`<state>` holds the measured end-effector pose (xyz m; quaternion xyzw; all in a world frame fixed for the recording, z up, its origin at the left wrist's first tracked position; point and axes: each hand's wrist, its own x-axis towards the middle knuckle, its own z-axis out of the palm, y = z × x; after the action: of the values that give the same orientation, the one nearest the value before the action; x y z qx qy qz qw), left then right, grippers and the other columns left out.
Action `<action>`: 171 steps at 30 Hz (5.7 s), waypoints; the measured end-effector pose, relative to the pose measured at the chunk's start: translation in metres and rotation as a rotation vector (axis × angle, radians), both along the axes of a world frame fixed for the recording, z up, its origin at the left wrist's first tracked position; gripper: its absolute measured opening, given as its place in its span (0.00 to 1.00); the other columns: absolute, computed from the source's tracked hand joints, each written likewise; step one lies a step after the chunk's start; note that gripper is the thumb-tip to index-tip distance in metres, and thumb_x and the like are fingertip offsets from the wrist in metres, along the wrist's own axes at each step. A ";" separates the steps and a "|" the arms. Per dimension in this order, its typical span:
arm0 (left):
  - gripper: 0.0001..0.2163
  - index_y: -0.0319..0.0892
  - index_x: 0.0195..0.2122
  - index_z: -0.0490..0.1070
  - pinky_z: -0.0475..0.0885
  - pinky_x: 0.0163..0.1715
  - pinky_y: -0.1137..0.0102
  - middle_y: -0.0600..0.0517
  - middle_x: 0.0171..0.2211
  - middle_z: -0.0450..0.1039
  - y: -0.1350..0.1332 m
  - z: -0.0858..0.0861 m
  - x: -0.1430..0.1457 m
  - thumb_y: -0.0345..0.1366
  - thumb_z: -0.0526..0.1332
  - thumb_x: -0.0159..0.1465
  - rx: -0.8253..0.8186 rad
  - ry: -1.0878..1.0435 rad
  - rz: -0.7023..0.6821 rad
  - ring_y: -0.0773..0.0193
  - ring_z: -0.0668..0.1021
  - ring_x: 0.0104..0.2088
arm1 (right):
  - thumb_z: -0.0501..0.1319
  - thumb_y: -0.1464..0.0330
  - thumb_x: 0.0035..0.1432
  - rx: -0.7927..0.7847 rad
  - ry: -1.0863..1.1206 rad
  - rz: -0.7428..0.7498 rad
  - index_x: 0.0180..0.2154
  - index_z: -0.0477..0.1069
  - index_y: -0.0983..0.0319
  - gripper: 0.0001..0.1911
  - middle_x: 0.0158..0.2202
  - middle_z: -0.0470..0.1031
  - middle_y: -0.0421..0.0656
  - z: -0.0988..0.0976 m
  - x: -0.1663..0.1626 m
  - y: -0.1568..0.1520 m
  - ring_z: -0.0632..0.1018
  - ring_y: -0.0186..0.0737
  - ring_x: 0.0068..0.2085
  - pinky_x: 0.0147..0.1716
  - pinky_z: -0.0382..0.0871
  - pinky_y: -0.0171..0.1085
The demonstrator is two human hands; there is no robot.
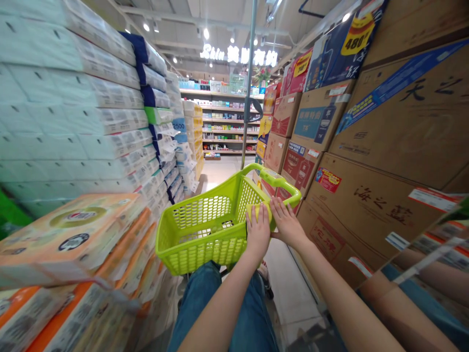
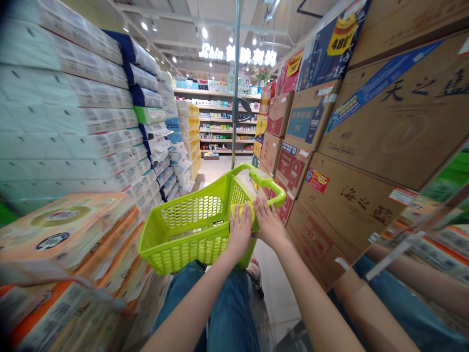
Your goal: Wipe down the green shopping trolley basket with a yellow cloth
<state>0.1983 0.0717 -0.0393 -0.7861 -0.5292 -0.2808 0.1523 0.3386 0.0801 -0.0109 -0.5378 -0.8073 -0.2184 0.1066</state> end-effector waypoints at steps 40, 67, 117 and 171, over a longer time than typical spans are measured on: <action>0.27 0.36 0.66 0.56 0.55 0.64 0.44 0.43 0.67 0.56 -0.045 -0.047 -0.148 0.21 0.47 0.65 -0.014 0.162 0.274 0.44 0.56 0.68 | 0.55 0.74 0.48 0.069 -0.013 -0.044 0.69 0.28 0.73 0.52 0.72 0.36 0.53 -0.003 -0.007 -0.004 0.42 0.52 0.71 0.67 0.47 0.55; 0.30 0.42 0.68 0.51 0.55 0.64 0.44 0.42 0.67 0.57 -0.040 -0.043 -0.123 0.22 0.48 0.64 -0.002 0.132 0.236 0.48 0.56 0.68 | 0.55 0.75 0.49 0.085 0.002 -0.049 0.68 0.22 0.72 0.54 0.72 0.35 0.52 -0.008 -0.008 -0.003 0.41 0.52 0.71 0.67 0.47 0.55; 0.26 0.37 0.68 0.52 0.56 0.64 0.46 0.40 0.66 0.57 -0.007 -0.003 -0.005 0.27 0.48 0.67 -0.015 -0.039 0.029 0.50 0.59 0.67 | 0.57 0.73 0.48 0.089 0.047 -0.036 0.69 0.32 0.75 0.51 0.72 0.38 0.57 -0.009 -0.010 -0.003 0.43 0.56 0.71 0.67 0.46 0.55; 0.28 0.37 0.68 0.52 0.54 0.63 0.41 0.39 0.64 0.60 -0.013 -0.007 -0.021 0.24 0.47 0.65 -0.080 -0.084 0.140 0.48 0.61 0.65 | 0.56 0.73 0.48 0.095 0.078 -0.046 0.68 0.26 0.75 0.53 0.72 0.36 0.57 -0.014 -0.013 0.000 0.42 0.56 0.71 0.67 0.46 0.57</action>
<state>0.1769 0.0586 -0.0464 -0.7400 -0.5996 -0.2810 0.1178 0.3258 0.0799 -0.0251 -0.5587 -0.7787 -0.2376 0.1584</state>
